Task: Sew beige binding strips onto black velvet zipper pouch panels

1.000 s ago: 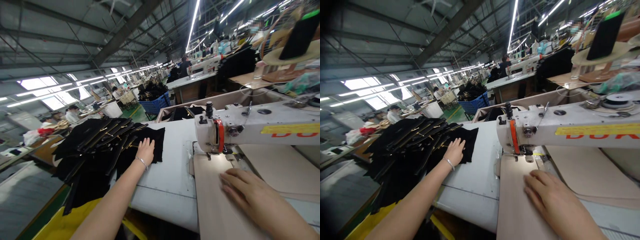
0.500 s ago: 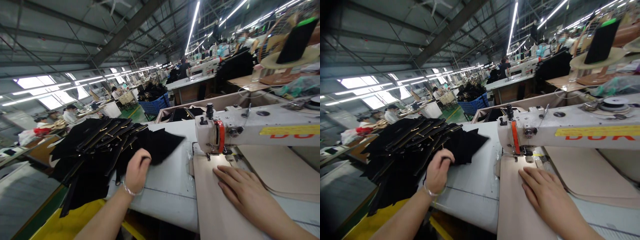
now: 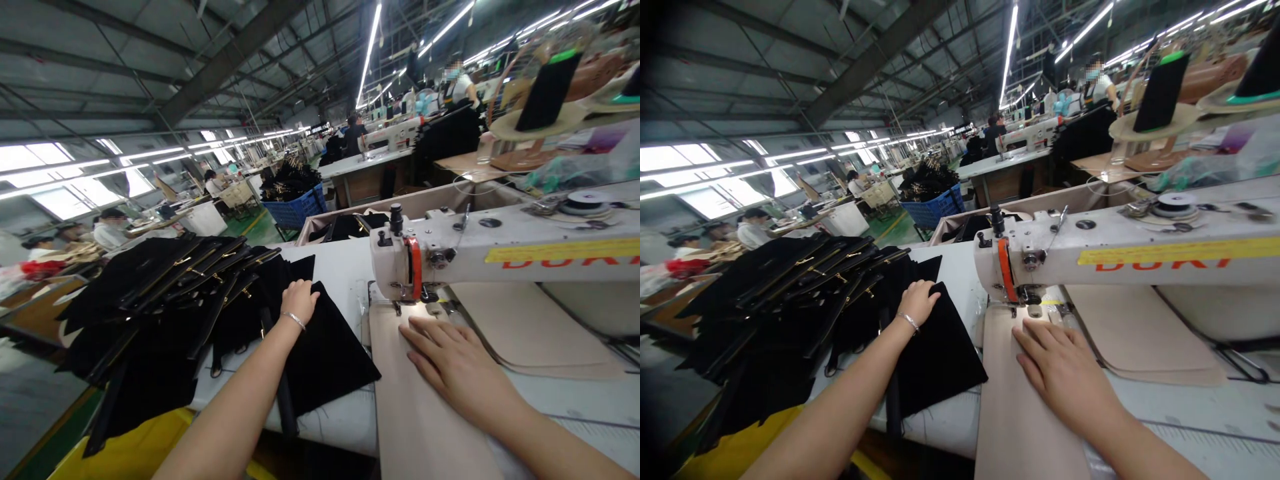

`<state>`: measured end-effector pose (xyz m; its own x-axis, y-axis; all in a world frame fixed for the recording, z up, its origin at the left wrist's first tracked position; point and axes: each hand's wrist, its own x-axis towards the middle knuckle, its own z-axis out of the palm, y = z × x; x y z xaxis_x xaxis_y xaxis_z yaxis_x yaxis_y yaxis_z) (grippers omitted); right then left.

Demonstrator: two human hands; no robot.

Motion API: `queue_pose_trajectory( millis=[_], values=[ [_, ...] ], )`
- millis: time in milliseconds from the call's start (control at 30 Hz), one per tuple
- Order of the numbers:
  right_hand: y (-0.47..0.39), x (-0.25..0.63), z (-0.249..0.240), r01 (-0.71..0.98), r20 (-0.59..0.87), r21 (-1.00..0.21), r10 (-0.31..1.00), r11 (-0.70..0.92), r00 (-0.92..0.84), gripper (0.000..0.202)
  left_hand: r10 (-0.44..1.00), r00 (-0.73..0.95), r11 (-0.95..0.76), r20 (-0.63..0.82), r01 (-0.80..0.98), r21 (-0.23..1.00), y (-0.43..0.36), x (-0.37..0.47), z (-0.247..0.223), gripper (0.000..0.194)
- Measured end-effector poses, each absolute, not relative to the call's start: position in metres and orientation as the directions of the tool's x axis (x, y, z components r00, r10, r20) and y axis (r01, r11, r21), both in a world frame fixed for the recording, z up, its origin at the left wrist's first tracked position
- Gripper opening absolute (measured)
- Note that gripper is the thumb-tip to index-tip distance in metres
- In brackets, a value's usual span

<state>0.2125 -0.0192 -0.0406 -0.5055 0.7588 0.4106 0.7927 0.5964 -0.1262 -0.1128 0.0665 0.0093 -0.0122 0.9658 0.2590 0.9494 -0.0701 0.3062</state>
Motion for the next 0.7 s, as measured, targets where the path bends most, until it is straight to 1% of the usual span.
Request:
queue_pose_trajectory(
  millis=[67, 100, 133, 200, 267, 300, 333, 400, 433, 533, 600, 700],
  values=[
    [-0.019, 0.213, -0.04, 0.786, 0.416, -0.129, 0.753, 0.604, -0.511, 0.041, 0.966, 0.044, -0.135, 0.254, 0.925, 0.354, 0.063, -0.111, 0.021, 0.02],
    [-0.019, 0.213, -0.039, 0.785, 0.417, -0.131, 0.752, 0.605, -0.51, 0.041, 0.965, 0.078, -0.175, 0.251, 0.903, 0.392, 0.058, -0.109, 0.028, 0.021],
    [-0.019, 0.212, -0.038, 0.785, 0.416, -0.133, 0.753, 0.605, -0.51, 0.04, 0.963, 0.107, -0.214, 0.248, 0.864, 0.456, 0.053, -0.105, 0.036, 0.024],
    [-0.019, 0.212, -0.037, 0.788, 0.408, -0.139, 0.76, 0.6, -0.506, 0.04, 0.962, 0.147, -0.263, 0.228, 0.714, 0.649, 0.042, -0.095, 0.048, 0.03],
    [-0.019, 0.211, -0.035, 0.792, 0.397, -0.144, 0.768, 0.593, -0.502, 0.04, 0.966, 0.203, -0.245, 0.162, 0.507, 0.826, 0.035, -0.08, 0.053, 0.033],
    [-0.019, 0.21, -0.035, 0.793, 0.393, -0.145, 0.77, 0.591, -0.502, 0.04, 0.961, 0.249, -0.218, 0.117, 0.431, 0.875, 0.034, -0.07, 0.051, 0.032],
    [-0.019, 0.21, -0.035, 0.793, 0.388, -0.145, 0.772, 0.591, -0.504, 0.04, 0.949, 0.307, -0.2, 0.073, 0.406, 0.892, 0.032, -0.059, 0.046, 0.03],
    [-0.02, 0.21, -0.035, 0.795, 0.384, -0.145, 0.774, 0.589, -0.504, 0.041, 0.919, 0.395, -0.219, 0.023, 0.459, 0.861, 0.032, -0.037, 0.029, 0.024],
    [-0.021, 0.21, -0.035, 0.796, 0.382, -0.145, 0.775, 0.588, -0.503, 0.043, 0.915, 0.404, -0.245, 0.021, 0.513, 0.823, 0.033, -0.026, 0.018, 0.021],
    [-0.021, 0.211, -0.034, 0.796, 0.375, -0.149, 0.779, 0.587, -0.503, 0.046, 0.936, 0.344, -0.296, 0.074, 0.657, 0.693, 0.034, 0.0, -0.007, 0.018],
    [-0.021, 0.211, -0.033, 0.795, 0.365, -0.151, 0.78, 0.587, -0.507, 0.044, 0.939, 0.326, -0.314, 0.107, 0.693, 0.649, 0.036, 0.008, -0.015, 0.018],
    [-0.02, 0.211, -0.032, 0.801, 0.345, -0.152, 0.791, 0.579, -0.506, 0.043, 0.924, 0.362, -0.356, 0.12, 0.704, 0.615, 0.041, 0.013, -0.015, 0.011]
  ],
)
